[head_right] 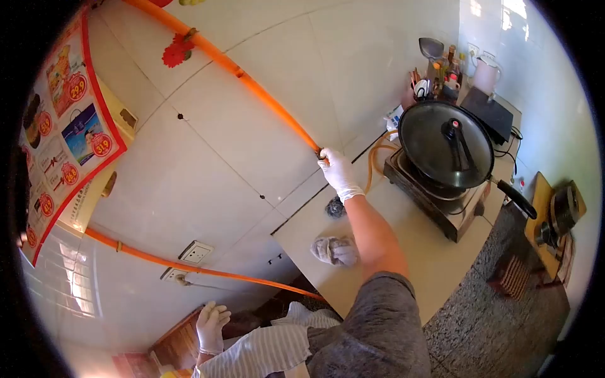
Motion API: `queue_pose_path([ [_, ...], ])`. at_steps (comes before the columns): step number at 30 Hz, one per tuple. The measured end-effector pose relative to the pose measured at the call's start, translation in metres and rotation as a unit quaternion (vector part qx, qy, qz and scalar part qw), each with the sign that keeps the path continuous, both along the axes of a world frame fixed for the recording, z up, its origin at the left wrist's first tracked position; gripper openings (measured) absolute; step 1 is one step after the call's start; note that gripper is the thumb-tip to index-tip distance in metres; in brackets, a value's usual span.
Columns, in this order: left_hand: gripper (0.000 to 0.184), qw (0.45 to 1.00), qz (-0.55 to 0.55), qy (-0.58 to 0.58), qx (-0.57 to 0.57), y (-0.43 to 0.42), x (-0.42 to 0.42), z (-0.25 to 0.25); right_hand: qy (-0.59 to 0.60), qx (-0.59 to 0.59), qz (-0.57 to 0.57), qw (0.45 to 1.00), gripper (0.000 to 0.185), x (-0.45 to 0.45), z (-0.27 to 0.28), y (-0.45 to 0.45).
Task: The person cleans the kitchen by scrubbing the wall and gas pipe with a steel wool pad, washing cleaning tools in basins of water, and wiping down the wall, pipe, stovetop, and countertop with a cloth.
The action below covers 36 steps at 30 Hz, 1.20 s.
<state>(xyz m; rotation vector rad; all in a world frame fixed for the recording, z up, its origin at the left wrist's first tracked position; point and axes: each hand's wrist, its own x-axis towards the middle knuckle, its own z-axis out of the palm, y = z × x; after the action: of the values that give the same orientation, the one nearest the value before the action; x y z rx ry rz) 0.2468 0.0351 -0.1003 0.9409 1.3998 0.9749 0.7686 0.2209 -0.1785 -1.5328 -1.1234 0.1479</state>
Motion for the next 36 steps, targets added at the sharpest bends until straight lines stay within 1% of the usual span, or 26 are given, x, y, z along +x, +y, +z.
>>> queue_pose_path([
  [3,0.034,1.0,0.006,-0.005,-0.008,-0.002,-0.003,-0.004,-0.018,-0.006,-0.008,1.0,0.022,0.004,0.006,-0.001],
  [6,0.034,1.0,0.011,-0.01,-0.012,-0.004,-0.007,-0.009,-0.025,0.028,0.013,0.999,0.025,0.013,0.006,0.004],
  [8,0.034,1.0,0.012,-0.015,-0.01,-0.004,-0.01,-0.013,0.018,0.055,0.02,0.998,0.031,0.017,0.006,0.01],
  [9,0.035,1.0,0.009,-0.016,-0.012,-0.004,-0.011,-0.014,0.018,0.055,0.02,0.998,0.031,0.015,0.01,0.007],
  [11,0.035,1.0,0.008,-0.018,-0.01,-0.002,-0.011,-0.014,0.053,0.029,-0.018,0.998,0.042,0.01,0.022,0.004],
  [12,0.035,1.0,0.011,-0.019,-0.014,-0.003,-0.011,-0.012,0.052,0.031,-0.016,0.998,0.042,0.012,0.019,0.008],
  [14,0.036,1.0,0.014,-0.02,-0.016,-0.003,-0.009,-0.01,0.077,0.0,0.024,0.997,0.048,0.021,0.002,0.019],
  [15,0.036,1.0,0.014,-0.019,-0.017,-0.004,-0.008,-0.009,0.077,0.0,0.025,0.997,0.048,0.022,0.0,0.02],
  [17,0.036,1.0,0.014,-0.018,-0.018,-0.003,-0.009,-0.01,0.159,-0.035,0.082,0.983,0.05,0.025,-0.003,0.022],
  [18,0.036,1.0,0.011,-0.022,-0.014,-0.003,-0.01,-0.011,0.158,-0.036,0.083,0.983,0.05,0.023,0.0,0.02],
  [20,0.036,0.999,0.012,-0.027,-0.014,-0.006,-0.011,-0.013,0.173,-0.018,0.08,0.981,0.042,0.017,0.003,0.011],
  [21,0.036,1.0,0.005,-0.025,-0.016,-0.006,-0.011,-0.012,0.173,-0.02,0.081,0.981,0.042,0.015,0.004,0.006],
  [23,0.036,1.0,0.0,-0.024,-0.019,-0.005,-0.01,-0.012,0.117,-0.051,0.107,0.986,0.033,0.012,0.006,-0.002],
  [24,0.036,1.0,0.0,-0.019,-0.02,-0.005,-0.009,-0.012,0.116,-0.053,0.108,0.986,0.033,0.012,0.003,-0.005],
  [26,0.035,1.0,0.0,-0.014,-0.024,-0.004,-0.007,-0.012,-0.028,-0.053,0.099,0.993,0.025,0.012,-0.003,-0.01],
  [30,0.034,1.0,-0.013,-0.01,-0.026,-0.005,-0.003,-0.011,-0.039,-0.036,0.09,0.995,0.023,0.001,-0.002,-0.023],
  [32,0.034,0.999,-0.018,-0.014,-0.026,-0.005,-0.003,-0.012,0.007,0.05,0.106,0.993,0.023,-0.003,-0.005,-0.027],
  [33,0.034,0.999,-0.023,-0.017,-0.023,-0.004,-0.002,-0.013,0.007,0.049,0.105,0.993,0.023,-0.002,-0.008,-0.028],
  [34,0.035,0.999,-0.028,-0.019,-0.022,-0.004,-0.002,-0.015,0.127,0.015,0.147,0.981,0.026,0.0,-0.012,-0.03],
  [35,0.035,0.999,-0.028,-0.02,-0.024,-0.005,-0.002,-0.016,0.246,-0.019,0.186,0.951,0.028,0.003,-0.016,-0.033],
  [36,0.034,0.999,-0.032,-0.02,-0.025,-0.005,-0.001,-0.018,0.298,-0.059,0.196,0.932,0.031,0.008,-0.008,-0.046],
])
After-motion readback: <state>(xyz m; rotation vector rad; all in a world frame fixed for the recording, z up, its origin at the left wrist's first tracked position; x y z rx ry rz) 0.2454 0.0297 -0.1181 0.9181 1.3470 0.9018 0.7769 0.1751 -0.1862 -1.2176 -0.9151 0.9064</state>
